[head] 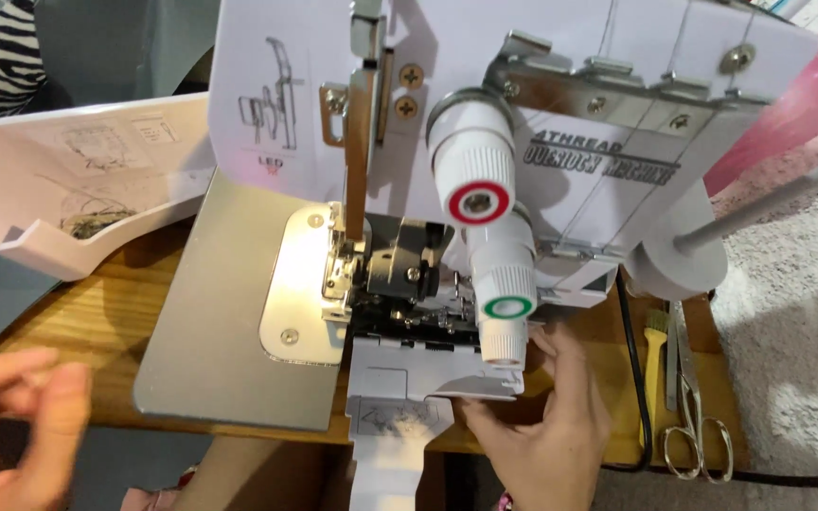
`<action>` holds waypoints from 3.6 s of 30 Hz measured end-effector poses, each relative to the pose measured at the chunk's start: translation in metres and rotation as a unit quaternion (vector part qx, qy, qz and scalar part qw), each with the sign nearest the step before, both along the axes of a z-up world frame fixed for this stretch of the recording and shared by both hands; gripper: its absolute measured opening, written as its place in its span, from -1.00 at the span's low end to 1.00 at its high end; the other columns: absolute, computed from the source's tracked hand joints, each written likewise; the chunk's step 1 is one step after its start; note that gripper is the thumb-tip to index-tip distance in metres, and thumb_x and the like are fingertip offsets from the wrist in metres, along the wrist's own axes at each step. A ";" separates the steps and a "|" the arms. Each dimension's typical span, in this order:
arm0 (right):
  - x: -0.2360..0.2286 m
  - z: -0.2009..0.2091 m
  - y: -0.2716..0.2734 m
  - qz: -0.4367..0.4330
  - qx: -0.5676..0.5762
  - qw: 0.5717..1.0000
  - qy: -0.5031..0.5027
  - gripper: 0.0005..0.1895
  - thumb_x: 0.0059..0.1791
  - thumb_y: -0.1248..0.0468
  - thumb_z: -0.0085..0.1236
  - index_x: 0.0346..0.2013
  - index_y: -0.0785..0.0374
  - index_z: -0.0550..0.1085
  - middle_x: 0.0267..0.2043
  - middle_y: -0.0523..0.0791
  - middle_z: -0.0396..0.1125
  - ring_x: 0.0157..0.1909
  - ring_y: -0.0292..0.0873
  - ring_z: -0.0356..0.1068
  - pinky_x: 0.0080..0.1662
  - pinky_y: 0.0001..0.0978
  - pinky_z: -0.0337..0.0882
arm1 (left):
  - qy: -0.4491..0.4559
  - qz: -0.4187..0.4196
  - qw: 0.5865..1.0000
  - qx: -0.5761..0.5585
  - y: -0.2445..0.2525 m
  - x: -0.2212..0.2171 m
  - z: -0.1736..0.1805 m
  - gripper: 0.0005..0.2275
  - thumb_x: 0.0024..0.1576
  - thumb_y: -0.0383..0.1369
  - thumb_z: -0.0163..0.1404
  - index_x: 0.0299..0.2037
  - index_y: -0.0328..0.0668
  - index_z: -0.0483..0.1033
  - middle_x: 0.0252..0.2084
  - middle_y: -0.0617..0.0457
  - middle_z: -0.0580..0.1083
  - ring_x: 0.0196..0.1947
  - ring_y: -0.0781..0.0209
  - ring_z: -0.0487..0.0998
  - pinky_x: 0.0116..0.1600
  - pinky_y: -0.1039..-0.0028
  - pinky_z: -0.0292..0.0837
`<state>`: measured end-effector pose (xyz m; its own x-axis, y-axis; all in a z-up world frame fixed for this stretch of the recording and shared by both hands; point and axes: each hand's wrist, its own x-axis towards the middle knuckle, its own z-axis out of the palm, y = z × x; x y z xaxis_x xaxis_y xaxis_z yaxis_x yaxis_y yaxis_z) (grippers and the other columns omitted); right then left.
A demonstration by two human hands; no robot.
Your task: Adjusting and threading an overlock sewing machine using tweezers and scissors to clear the needle area.
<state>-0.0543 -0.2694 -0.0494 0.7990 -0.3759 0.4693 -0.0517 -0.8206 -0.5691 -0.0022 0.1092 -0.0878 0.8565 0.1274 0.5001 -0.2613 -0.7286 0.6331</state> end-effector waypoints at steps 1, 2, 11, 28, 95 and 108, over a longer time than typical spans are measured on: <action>0.000 0.004 0.002 -0.004 0.002 1.000 0.006 -0.06 -0.46 0.26 0.52 0.15 0.48 0.32 0.12 0.11 0.40 0.08 0.00 0.46 0.10 -0.19 0.48 | -0.015 -0.048 0.999 -0.002 -0.008 0.000 0.009 -0.88 0.29 -0.62 0.15 -0.01 -0.41 0.54 -0.27 -0.13 0.46 -0.39 0.20 0.42 -0.11 0.52 0.35; -0.001 0.002 0.002 -0.003 0.001 1.000 0.006 -0.06 -0.46 0.26 0.52 0.15 0.48 0.32 0.12 0.11 0.40 0.08 0.00 0.46 0.10 -0.19 0.48 | -0.015 -0.047 0.999 -0.003 -0.025 -0.005 0.030 -0.88 0.29 -0.62 0.15 -0.01 -0.41 0.54 -0.27 -0.13 0.46 -0.39 0.20 0.42 -0.11 0.52 0.35; -0.004 0.001 -0.003 0.007 0.011 1.000 -0.009 -0.05 -0.44 0.28 0.50 0.17 0.46 0.29 0.11 0.13 0.39 0.13 0.02 0.42 0.14 -0.18 0.46 | 0.016 -0.034 0.995 0.091 -0.068 -0.004 0.032 -0.87 0.05 -0.54 0.12 -0.22 -0.18 0.52 -0.67 0.18 0.12 -0.61 0.34 0.06 -0.41 0.52 0.10; 0.000 -0.001 0.001 -0.047 -0.012 0.998 0.042 -0.01 -0.48 0.19 0.54 0.18 0.38 0.34 0.11 0.04 0.44 0.05 -0.03 0.49 0.04 -0.18 0.53 | -0.161 -0.023 0.986 0.028 -0.116 0.022 0.049 -0.86 -0.21 -0.64 -0.23 -0.73 -0.33 0.06 -0.66 0.03 -0.14 -0.58 0.26 -0.21 -0.49 0.41 -0.31; -0.015 0.039 0.010 0.179 0.130 0.973 0.062 -0.77 -0.06 0.50 0.11 -0.63 0.49 0.41 0.23 0.06 0.28 0.36 -0.02 0.31 0.18 -0.53 0.48 | -0.118 -0.478 0.852 0.178 -0.094 0.187 0.139 -0.37 0.42 -0.34 0.34 -0.53 -0.06 0.03 -0.57 0.24 0.05 -0.55 0.32 0.01 -0.38 0.44 -0.06; 0.041 0.013 -0.087 0.067 -0.420 0.905 0.012 -0.70 0.07 0.55 -0.01 0.10 0.58 0.31 -0.07 0.16 0.29 0.02 0.16 0.28 0.11 -0.08 0.38 | -0.118 -0.460 0.868 0.147 -0.096 0.188 0.136 -0.39 0.38 -0.32 0.34 -0.55 -0.07 0.07 -0.61 0.25 0.08 -0.60 0.29 0.05 -0.42 0.40 -0.06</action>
